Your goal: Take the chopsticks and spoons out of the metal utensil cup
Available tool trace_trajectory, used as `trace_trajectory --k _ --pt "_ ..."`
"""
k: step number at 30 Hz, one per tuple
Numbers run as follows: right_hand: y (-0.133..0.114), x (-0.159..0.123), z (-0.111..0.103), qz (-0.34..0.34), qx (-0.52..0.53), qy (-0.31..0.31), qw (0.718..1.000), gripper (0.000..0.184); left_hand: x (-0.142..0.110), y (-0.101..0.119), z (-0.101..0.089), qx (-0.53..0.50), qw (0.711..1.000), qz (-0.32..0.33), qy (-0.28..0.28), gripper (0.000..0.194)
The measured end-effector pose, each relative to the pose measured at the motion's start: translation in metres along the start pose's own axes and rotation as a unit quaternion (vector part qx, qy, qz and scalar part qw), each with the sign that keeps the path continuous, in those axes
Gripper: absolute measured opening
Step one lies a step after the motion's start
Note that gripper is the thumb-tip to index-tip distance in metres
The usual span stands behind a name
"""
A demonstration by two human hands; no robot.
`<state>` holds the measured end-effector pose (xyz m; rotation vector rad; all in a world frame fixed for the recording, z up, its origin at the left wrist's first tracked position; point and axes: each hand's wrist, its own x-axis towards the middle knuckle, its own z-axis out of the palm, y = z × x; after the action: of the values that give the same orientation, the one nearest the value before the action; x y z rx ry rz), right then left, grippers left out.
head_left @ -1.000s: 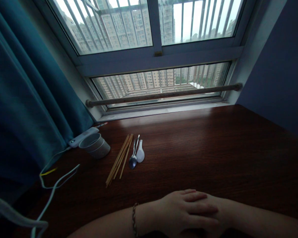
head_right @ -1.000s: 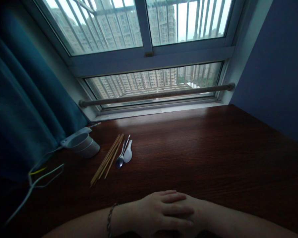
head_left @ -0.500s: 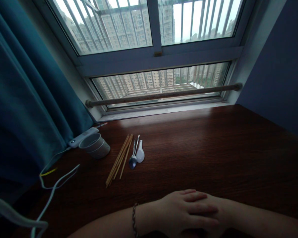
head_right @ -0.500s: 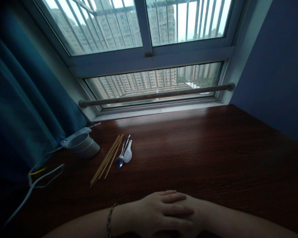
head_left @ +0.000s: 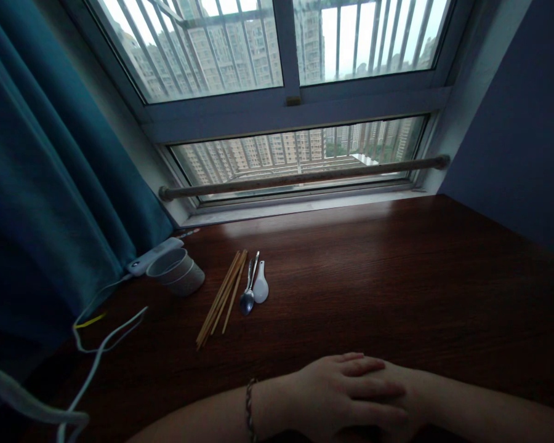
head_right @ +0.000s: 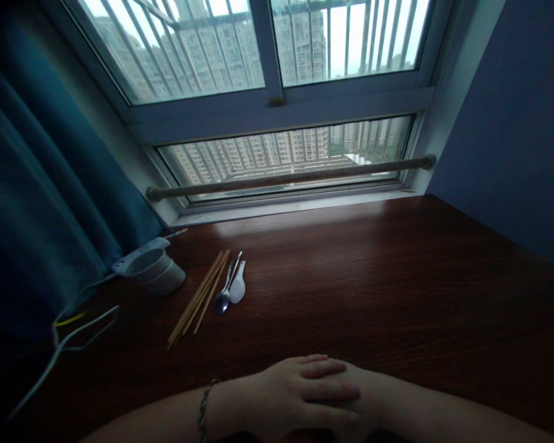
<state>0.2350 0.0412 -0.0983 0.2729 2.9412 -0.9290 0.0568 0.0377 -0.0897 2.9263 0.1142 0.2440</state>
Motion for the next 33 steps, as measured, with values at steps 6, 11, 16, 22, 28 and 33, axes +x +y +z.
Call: trace_trajectory --k 6,11,16,22,28,33 --pt "-0.003 -0.002 -0.007 0.011 -0.011 -0.023 1.0 0.058 0.0 0.001 0.0 0.002 1.0 -0.002 0.003 0.045" --pt "-0.001 -0.002 -0.004 -0.002 -0.014 -0.002 1.0 0.057 0.0 0.001 -0.001 0.004 1.0 -0.002 0.004 0.044" --pt "0.003 0.0 0.004 -0.001 0.003 -0.004 1.0 0.057 0.0 0.0 -0.001 0.001 1.0 0.0 0.001 0.045" --pt "0.0 0.001 0.0 0.009 -0.014 -0.024 1.0 0.054 0.0 0.0 -0.001 -0.002 1.0 0.002 0.002 0.045" --pt "0.006 0.001 0.01 0.001 -0.021 -0.008 1.0 0.057 0.0 0.001 -0.002 0.001 1.0 -0.001 -0.003 0.044" --pt "0.013 0.0 0.018 -0.019 -0.052 0.009 0.998 0.061 0.0 0.0 -0.001 0.004 1.0 -0.004 0.0 0.044"
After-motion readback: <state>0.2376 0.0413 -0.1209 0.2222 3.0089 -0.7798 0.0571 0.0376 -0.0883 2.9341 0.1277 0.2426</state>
